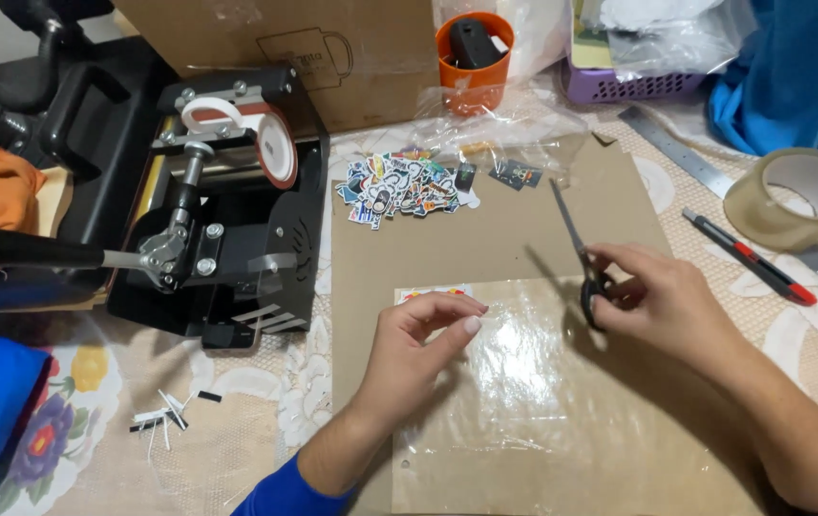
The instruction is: Peeling, cutting, and applying various stickers onto a surface for design preparation.
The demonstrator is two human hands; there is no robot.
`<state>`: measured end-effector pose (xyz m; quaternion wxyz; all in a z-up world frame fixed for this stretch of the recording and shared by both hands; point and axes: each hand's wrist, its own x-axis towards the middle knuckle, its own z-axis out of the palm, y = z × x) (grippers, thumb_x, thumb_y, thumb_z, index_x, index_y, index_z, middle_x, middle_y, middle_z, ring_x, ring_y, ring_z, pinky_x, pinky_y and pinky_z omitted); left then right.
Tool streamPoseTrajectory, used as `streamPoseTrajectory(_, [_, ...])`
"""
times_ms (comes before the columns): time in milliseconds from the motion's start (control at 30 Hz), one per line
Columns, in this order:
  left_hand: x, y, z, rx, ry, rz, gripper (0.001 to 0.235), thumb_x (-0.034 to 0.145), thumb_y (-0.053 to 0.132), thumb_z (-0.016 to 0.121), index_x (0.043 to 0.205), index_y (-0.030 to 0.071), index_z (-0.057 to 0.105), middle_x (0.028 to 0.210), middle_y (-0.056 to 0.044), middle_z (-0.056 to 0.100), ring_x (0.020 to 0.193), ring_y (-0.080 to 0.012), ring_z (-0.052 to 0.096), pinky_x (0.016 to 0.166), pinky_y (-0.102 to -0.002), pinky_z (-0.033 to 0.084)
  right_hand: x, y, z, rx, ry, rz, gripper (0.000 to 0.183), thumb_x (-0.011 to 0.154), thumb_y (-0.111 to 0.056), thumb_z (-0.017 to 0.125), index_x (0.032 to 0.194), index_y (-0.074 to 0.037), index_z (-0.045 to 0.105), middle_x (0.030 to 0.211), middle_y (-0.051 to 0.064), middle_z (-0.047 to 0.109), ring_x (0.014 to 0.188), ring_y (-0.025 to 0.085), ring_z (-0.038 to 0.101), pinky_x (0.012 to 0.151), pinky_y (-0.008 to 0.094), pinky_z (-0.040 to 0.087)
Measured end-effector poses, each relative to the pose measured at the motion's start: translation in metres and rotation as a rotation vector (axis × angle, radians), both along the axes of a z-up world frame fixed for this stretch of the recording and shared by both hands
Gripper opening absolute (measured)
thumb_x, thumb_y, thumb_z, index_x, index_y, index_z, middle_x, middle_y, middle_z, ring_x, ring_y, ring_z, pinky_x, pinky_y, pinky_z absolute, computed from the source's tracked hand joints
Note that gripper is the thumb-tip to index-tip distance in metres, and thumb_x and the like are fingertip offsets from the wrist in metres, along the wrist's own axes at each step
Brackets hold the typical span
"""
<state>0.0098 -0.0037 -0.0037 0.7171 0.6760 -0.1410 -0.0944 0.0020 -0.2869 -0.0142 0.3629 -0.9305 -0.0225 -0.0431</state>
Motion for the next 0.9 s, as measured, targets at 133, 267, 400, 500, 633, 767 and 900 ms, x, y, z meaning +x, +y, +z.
streamPoseTrajectory(133, [-0.005, -0.026, 0.024, -0.197, 0.015, -0.039, 0.011, 0.089, 0.011, 0.072, 0.099, 0.006, 0.073, 0.106, -0.013, 0.077, 0.106, -0.0223, 0.073, 0.095, -0.033, 0.059, -0.027, 0.017, -0.005, 0.516, -0.085, 0.176, 0.051, 0.072, 0.002, 0.073, 0.123, 0.000, 0.065, 0.110, 0.010, 0.070, 0.078, 0.017, 0.078, 0.076, 0.027, 0.066])
streamPoseTrajectory(267, [-0.011, -0.044, 0.027, -0.320, 0.022, -0.040, 0.011, 0.089, 0.009, 0.072, 0.100, 0.005, 0.072, 0.107, -0.015, 0.076, 0.110, -0.0244, 0.072, 0.099, -0.035, 0.058, -0.044, 0.048, -0.004, 0.341, -0.402, 0.372, 0.038, 0.077, -0.043, 0.077, 0.087, -0.008, 0.064, 0.083, 0.004, 0.063, 0.075, 0.016, 0.061, 0.068, 0.026, 0.052])
streamPoseTrajectory(400, [-0.014, -0.046, 0.027, -0.308, 0.036, -0.006, 0.012, 0.089, 0.007, 0.072, 0.100, 0.001, 0.072, 0.099, -0.015, 0.077, 0.095, -0.0208, 0.075, 0.088, -0.030, 0.062, -0.047, 0.056, -0.017, 0.273, -0.491, 0.325, 0.035, 0.078, -0.028, 0.082, 0.098, -0.004, 0.067, 0.081, 0.006, 0.067, 0.070, 0.016, 0.065, 0.069, 0.025, 0.056])
streamPoseTrajectory(500, [-0.013, -0.050, 0.024, -0.336, 0.059, -0.018, 0.013, 0.090, 0.008, 0.071, 0.099, -0.002, 0.071, 0.094, -0.015, 0.075, 0.088, -0.0202, 0.073, 0.079, -0.033, 0.067, -0.049, 0.061, -0.021, 0.276, -0.477, 0.259, 0.028, 0.076, -0.023, 0.083, 0.088, -0.006, 0.064, 0.075, 0.004, 0.064, 0.068, 0.015, 0.061, 0.061, 0.022, 0.057])
streamPoseTrajectory(633, [-0.012, -0.051, 0.022, -0.310, 0.082, -0.002, 0.014, 0.090, 0.009, 0.072, 0.100, -0.001, 0.072, 0.094, -0.015, 0.076, 0.086, -0.0183, 0.073, 0.081, -0.031, 0.066, -0.049, 0.063, -0.023, 0.265, -0.460, 0.224, 0.027, 0.075, -0.021, 0.084, 0.083, -0.007, 0.062, 0.073, 0.003, 0.062, 0.064, 0.015, 0.057, 0.057, 0.024, 0.051])
streamPoseTrajectory(767, [-0.011, -0.052, 0.019, -0.298, 0.088, 0.007, 0.012, 0.089, 0.007, 0.073, 0.099, 0.000, 0.073, 0.094, -0.012, 0.076, 0.082, -0.0177, 0.072, 0.079, -0.029, 0.064, -0.048, 0.064, -0.023, 0.273, -0.486, 0.219, 0.026, 0.077, -0.019, 0.082, 0.081, -0.005, 0.062, 0.070, 0.004, 0.061, 0.059, 0.015, 0.054, 0.053, 0.024, 0.046])
streamPoseTrajectory(900, [-0.010, -0.052, 0.019, -0.283, 0.104, -0.002, 0.015, 0.089, 0.010, 0.072, 0.100, -0.001, 0.073, 0.096, -0.014, 0.076, 0.082, -0.0186, 0.072, 0.080, -0.029, 0.064, -0.048, 0.064, -0.026, 0.241, -0.455, 0.159, 0.024, 0.078, -0.018, 0.080, 0.072, -0.008, 0.060, 0.065, 0.002, 0.059, 0.053, 0.012, 0.049, 0.048, 0.022, 0.040])
